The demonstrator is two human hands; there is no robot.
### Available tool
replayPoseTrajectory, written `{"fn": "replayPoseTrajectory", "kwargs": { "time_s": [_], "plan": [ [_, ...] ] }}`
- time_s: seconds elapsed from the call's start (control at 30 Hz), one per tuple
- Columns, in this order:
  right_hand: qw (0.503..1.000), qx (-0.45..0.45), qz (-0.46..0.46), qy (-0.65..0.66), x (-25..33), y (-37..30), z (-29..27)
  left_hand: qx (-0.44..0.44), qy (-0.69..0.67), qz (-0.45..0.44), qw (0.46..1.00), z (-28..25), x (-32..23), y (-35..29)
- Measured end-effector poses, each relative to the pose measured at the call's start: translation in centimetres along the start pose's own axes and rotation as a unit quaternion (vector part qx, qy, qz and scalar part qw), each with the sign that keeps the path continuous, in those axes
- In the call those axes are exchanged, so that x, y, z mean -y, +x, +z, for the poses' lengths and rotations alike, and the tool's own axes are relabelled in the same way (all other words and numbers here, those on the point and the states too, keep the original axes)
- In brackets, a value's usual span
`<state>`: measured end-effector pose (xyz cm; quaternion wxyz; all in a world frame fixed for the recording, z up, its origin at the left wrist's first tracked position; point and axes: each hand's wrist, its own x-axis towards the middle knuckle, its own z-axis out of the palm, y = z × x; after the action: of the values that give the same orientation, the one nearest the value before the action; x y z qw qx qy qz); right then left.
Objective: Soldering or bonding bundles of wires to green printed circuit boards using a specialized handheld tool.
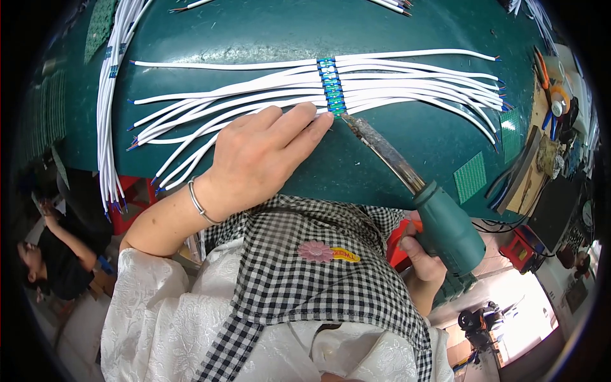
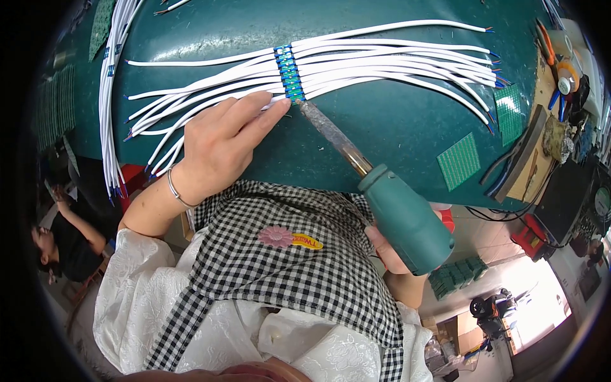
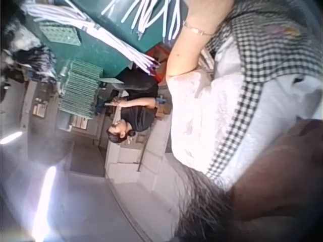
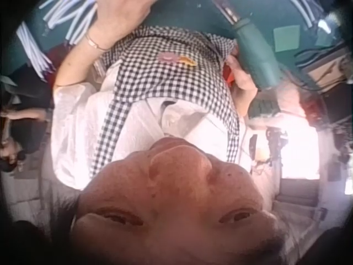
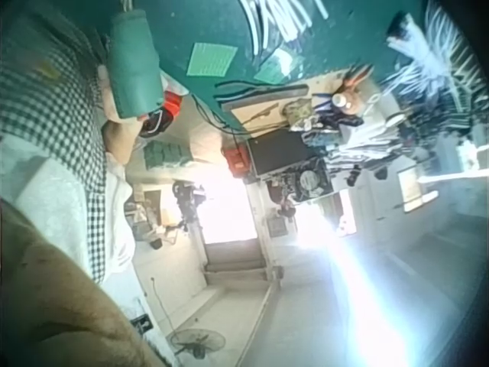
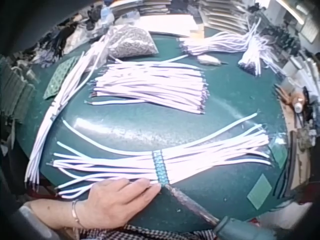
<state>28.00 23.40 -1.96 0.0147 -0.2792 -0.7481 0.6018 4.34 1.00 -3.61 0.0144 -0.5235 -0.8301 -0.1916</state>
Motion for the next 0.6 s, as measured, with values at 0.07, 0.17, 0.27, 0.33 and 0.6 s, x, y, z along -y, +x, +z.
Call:
{"fn": "replayPoseTrajectory", "kwargs": {
  "time_s": [0.07,0.17,0.27,0.33,0.6],
  "plan": [
    [0.993,0.01,-0.048,-0.107,-0.4,-0.1,-0.3,0.001,-0.002,-0.001,1.0,0.0,0.1,0.0],
    [1.0,-0.01,-0.011,-0.009,-0.4,-0.1,0.2,-0.004,-0.016,-0.003,1.0,0.1,0.1,0.0],
    [0.997,0.006,-0.027,-0.066,-1.0,-0.2,-0.3,-0.004,-0.014,-0.005,1.0,0.1,0.0,0.0],
    [0.994,0.007,-0.036,-0.105,-1.3,-0.5,-0.5,0.009,-0.009,-0.007,1.0,0.0,-0.1,0.0],
    [0.979,0.071,-0.144,-0.126,-0.2,2.2,0.1,0.008,0.011,0.004,1.0,0.0,-0.2,0.1]
  ]
}}
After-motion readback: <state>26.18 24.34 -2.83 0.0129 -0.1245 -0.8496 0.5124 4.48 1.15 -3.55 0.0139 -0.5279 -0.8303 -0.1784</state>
